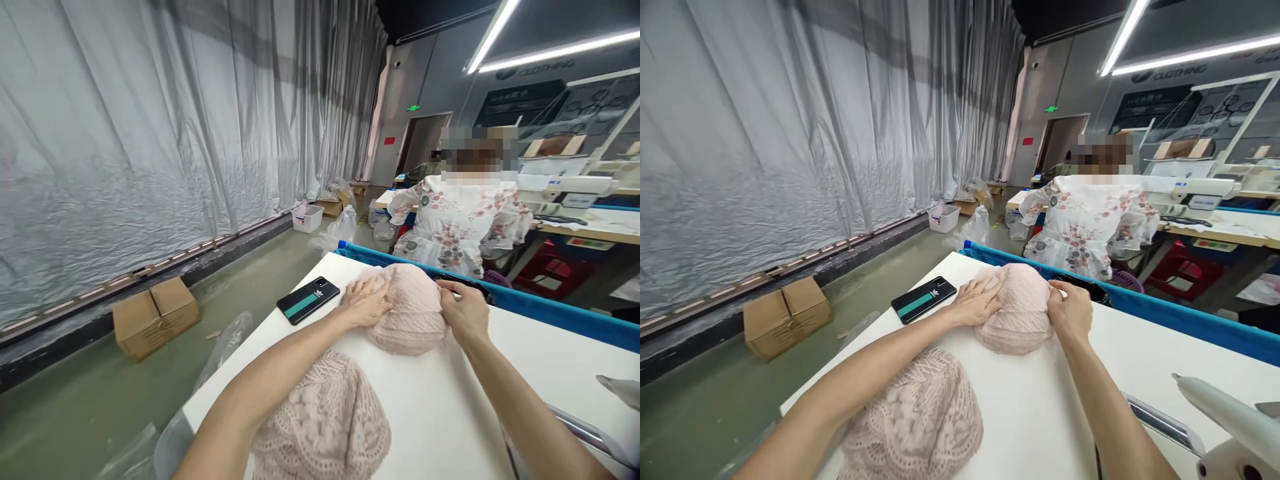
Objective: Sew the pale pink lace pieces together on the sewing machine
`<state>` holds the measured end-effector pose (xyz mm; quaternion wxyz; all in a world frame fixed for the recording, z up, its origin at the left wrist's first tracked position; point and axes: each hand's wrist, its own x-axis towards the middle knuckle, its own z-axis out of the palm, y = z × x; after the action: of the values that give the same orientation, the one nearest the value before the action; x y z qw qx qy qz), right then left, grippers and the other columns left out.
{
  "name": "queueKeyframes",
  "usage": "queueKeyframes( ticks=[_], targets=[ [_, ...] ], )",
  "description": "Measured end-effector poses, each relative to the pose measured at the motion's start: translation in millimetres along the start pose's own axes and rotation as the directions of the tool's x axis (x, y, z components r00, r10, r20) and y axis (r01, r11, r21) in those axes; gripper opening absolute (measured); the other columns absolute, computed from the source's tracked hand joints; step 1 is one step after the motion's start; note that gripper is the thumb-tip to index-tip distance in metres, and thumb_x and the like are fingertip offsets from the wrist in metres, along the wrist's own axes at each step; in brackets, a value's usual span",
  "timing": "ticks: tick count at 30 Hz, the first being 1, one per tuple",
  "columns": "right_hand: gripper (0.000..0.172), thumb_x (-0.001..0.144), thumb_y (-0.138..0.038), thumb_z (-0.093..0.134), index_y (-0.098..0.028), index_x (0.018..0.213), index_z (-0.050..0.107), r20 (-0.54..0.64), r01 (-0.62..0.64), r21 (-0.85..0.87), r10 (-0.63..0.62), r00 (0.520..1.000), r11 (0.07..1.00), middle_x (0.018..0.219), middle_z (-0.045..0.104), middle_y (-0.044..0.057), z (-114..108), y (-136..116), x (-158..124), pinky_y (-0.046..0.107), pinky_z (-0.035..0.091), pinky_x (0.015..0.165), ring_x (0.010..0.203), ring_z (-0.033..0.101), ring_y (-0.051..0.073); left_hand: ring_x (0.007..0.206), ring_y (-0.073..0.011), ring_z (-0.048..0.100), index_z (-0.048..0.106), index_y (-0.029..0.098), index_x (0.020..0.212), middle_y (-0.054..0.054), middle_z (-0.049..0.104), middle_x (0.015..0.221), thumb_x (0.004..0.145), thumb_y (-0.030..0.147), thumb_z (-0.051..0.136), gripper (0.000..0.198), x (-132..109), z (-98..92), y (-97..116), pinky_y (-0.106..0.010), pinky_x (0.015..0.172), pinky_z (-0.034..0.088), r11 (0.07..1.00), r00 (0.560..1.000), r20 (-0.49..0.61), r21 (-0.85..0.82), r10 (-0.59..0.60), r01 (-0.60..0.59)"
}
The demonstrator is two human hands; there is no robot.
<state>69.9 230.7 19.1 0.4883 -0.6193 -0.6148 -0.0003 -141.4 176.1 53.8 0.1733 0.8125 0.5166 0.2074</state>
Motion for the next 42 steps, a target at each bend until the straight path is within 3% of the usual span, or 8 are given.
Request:
queueKeyframes(
  ticks=[3, 5, 8, 12, 18, 27, 36, 42],
  targets=[
    [0.027, 0.093, -0.034, 0.056, -0.018, 0.115, 0.057, -0.016, 0.010, 0.046, -0.009, 1.000, 0.999, 0.118, 0.059, 0.007, -21.8, -24.0, -26.7, 0.041, 0.051, 0.083, 0.097, 0.061, 0.020, 0.135, -0.0396, 0.021, 0.041, 0.017, 0.139, -0.017, 0.025, 0.150, 0.087, 0.030, 0.058, 0.055, -36.9, -16.7, 15.3, -0.054, 0.109, 0.016, 0.998, 1.000, 0.009, 0.055, 0.018, -0.018],
    [0.026, 0.093, -0.037, 0.055, -0.017, 0.108, 0.059, 0.102, 0.116, 0.127, -0.129, 0.986, 0.985, 0.105, 0.063, 0.004, -38.8, -42.9, -59.1, 0.036, 0.052, 0.074, 0.084, 0.063, 0.016, 0.130, -0.0331, 0.032, 0.052, 0.020, 0.129, -0.013, 0.040, 0.141, 0.085, 0.024, 0.061, 0.045, -75.5, -25.5, 26.4, -0.045, 0.108, 0.025, 0.996, 0.997, 0.044, 0.062, 0.056, -0.058],
    [0.028, 0.091, -0.045, 0.047, -0.023, 0.088, 0.064, 0.346, 0.242, 0.272, -0.329, 0.879, 0.931, 0.085, 0.067, 0.002, -63.1, -69.0, -118.5, 0.027, 0.050, 0.060, 0.064, 0.060, 0.014, 0.099, -0.0231, 0.056, 0.063, 0.022, 0.112, -0.006, 0.059, 0.108, 0.082, 0.029, 0.064, 0.030, -139.6, -27.8, 38.1, -0.032, 0.089, 0.043, 0.995, 0.987, 0.137, 0.036, 0.084, -0.089],
    [0.024, 0.090, -0.039, 0.043, -0.025, 0.085, 0.062, 0.530, 0.247, 0.306, -0.380, 0.758, 0.919, 0.076, 0.066, 0.000, -87.9, -89.6, -177.1, 0.025, 0.046, 0.051, 0.053, 0.055, 0.013, 0.091, -0.0218, 0.056, 0.065, 0.020, 0.093, -0.003, 0.059, 0.091, 0.080, 0.023, 0.062, 0.014, -191.5, -12.5, 41.3, -0.030, 0.083, 0.042, 0.998, 0.989, 0.133, 0.008, 0.063, -0.065],
    [0.022, 0.089, -0.035, 0.041, -0.025, 0.080, 0.059, 0.629, 0.220, 0.206, -0.301, 0.717, 0.954, 0.079, 0.068, 0.001, -105.2, -97.4, -196.6, 0.028, 0.046, 0.061, 0.065, 0.061, 0.017, 0.086, -0.0173, 0.055, 0.060, 0.017, 0.076, -0.002, 0.060, 0.084, 0.076, 0.003, 0.044, 0.021, -193.1, 2.5, 33.1, -0.027, 0.082, 0.040, 0.993, 0.999, -0.035, -0.121, 0.000, -0.004],
    [0.025, 0.084, -0.044, 0.044, -0.025, 0.068, 0.049, 0.612, 0.119, 0.056, -0.128, 0.780, 0.991, 0.066, 0.064, -0.001, -95.6, -118.0, -211.1, 0.026, 0.039, 0.054, 0.062, 0.059, 0.018, 0.085, -0.0184, 0.052, 0.058, 0.017, 0.101, -0.002, 0.055, 0.083, 0.081, 0.014, 0.047, 0.023, -199.9, 12.0, 20.7, -0.031, 0.083, 0.039, 0.894, 0.974, -0.152, -0.439, -0.169, 0.087],
    [0.032, 0.077, -0.045, 0.048, -0.025, 0.056, 0.036, 0.516, 0.097, 0.066, -0.117, 0.848, 0.993, 0.049, 0.048, -0.001, -91.4, -118.4, -206.3, 0.026, 0.020, 0.046, 0.047, 0.042, 0.018, 0.083, -0.0153, 0.054, 0.060, 0.015, 0.108, -0.003, 0.054, 0.090, 0.080, 0.032, 0.065, 0.033, -201.5, 12.2, 9.6, -0.028, 0.078, 0.043, 0.509, 0.917, -0.094, -0.851, -0.388, 0.128],
    [0.041, 0.086, -0.057, 0.038, -0.025, 0.060, 0.037, 0.437, 0.008, 0.397, -0.197, 0.878, 0.918, 0.051, 0.043, -0.003, -90.4, -147.3, -189.9, 0.028, 0.037, 0.050, 0.049, 0.044, 0.016, 0.089, -0.0244, 0.064, 0.062, 0.010, 0.106, -0.013, 0.066, 0.096, 0.064, 0.051, 0.075, 0.059, -192.8, -6.3, 12.4, -0.035, 0.084, 0.048, 0.258, 0.925, -0.125, -0.966, -0.359, -0.030]
  ],
)
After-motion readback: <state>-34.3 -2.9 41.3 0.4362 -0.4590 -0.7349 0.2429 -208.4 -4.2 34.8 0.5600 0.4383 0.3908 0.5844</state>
